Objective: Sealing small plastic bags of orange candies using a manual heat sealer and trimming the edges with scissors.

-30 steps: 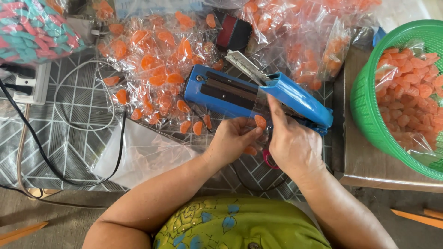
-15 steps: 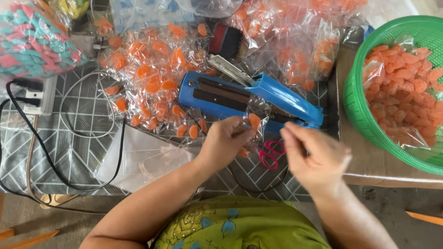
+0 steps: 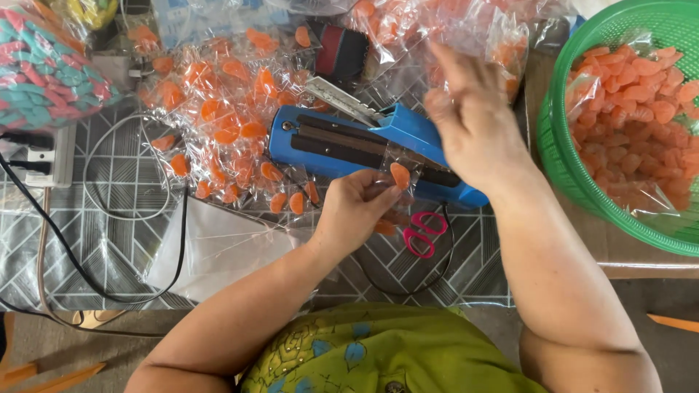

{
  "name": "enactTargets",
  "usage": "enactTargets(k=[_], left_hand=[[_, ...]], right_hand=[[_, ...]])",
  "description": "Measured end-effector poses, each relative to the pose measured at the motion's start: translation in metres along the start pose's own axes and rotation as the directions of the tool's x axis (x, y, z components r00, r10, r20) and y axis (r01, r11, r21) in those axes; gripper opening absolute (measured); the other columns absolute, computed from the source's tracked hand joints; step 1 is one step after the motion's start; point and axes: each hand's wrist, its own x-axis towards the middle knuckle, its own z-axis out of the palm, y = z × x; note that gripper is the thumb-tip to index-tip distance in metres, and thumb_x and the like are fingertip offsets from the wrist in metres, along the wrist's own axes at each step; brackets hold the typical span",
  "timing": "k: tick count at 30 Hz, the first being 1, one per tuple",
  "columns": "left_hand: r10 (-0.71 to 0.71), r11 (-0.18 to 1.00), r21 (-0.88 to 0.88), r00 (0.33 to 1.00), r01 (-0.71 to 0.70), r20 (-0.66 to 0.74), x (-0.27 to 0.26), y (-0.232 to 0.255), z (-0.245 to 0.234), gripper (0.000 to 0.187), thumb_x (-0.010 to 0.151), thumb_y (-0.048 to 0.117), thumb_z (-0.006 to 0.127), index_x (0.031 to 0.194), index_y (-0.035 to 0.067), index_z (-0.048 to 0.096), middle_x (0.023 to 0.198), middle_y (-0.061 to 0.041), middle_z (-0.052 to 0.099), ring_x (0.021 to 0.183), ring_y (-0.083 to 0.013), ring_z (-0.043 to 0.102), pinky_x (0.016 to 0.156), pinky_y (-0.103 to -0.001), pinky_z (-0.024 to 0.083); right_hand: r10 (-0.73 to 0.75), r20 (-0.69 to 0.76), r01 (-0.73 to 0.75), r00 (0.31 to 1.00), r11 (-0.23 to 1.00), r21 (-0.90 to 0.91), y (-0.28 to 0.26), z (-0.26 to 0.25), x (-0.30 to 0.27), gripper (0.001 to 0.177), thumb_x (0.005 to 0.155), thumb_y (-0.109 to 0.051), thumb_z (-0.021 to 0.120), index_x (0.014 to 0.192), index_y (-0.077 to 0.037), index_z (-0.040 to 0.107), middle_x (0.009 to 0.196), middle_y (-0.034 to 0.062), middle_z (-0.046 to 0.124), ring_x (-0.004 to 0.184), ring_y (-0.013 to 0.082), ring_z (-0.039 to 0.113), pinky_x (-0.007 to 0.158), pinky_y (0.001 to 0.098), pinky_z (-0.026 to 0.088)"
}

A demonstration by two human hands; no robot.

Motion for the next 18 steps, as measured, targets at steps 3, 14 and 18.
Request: enactTargets(k=[3, 14, 18], left_hand=[[-0.007, 0.990, -0.142, 1.000, 0.006, -0.011, 0.007, -0.008, 0.003, 0.020, 0.096, 0.011, 0.068, 0.106, -0.006, 0.068, 0.094, -0.021, 0.080, 0.068, -0.0290, 0.078, 0.061, -0.038, 0.069], [-0.032, 0.962, -0.273, 0.999, 0.028, -0.010, 0.013, -0.021, 0.006, 0.024, 0.096, 0.011, 0.068, 0.111, -0.007, 0.067, 0.097, -0.025, 0.079, 0.071, -0.0310, 0.078, 0.058, -0.041, 0.068], [-0.019, 0.964, -0.264, 1.000, 0.013, -0.022, 0.015, -0.024, 0.007, 0.023, 0.095, 0.011, 0.068, 0.109, -0.007, 0.066, 0.095, -0.024, 0.079, 0.073, -0.0324, 0.079, 0.057, -0.039, 0.068]], right_hand=[[-0.094, 0.098, 0.093, 0.991, 0.996, 0.007, 0.023, 0.015, 0.014, 0.098, 0.094, -0.076, 0.006, 0.164, -0.009, 0.020, 0.156, 0.0217, 0.041, 0.143, 0.0388, 0.026, 0.114, 0.0615, 0.026], [-0.078, 0.101, 0.091, 0.992, 0.986, -0.136, 0.019, 0.034, 0.020, 0.077, 0.106, -0.059, 0.021, 0.162, -0.007, 0.025, 0.156, 0.0161, 0.041, 0.140, 0.0361, 0.027, 0.113, 0.0553, 0.027], [-0.028, 0.124, 0.050, 0.992, 0.982, -0.181, 0.016, 0.038, 0.022, 0.071, 0.108, -0.053, 0.028, 0.162, -0.006, 0.025, 0.157, 0.0159, 0.040, 0.141, 0.0358, 0.028, 0.113, 0.0558, 0.028]])
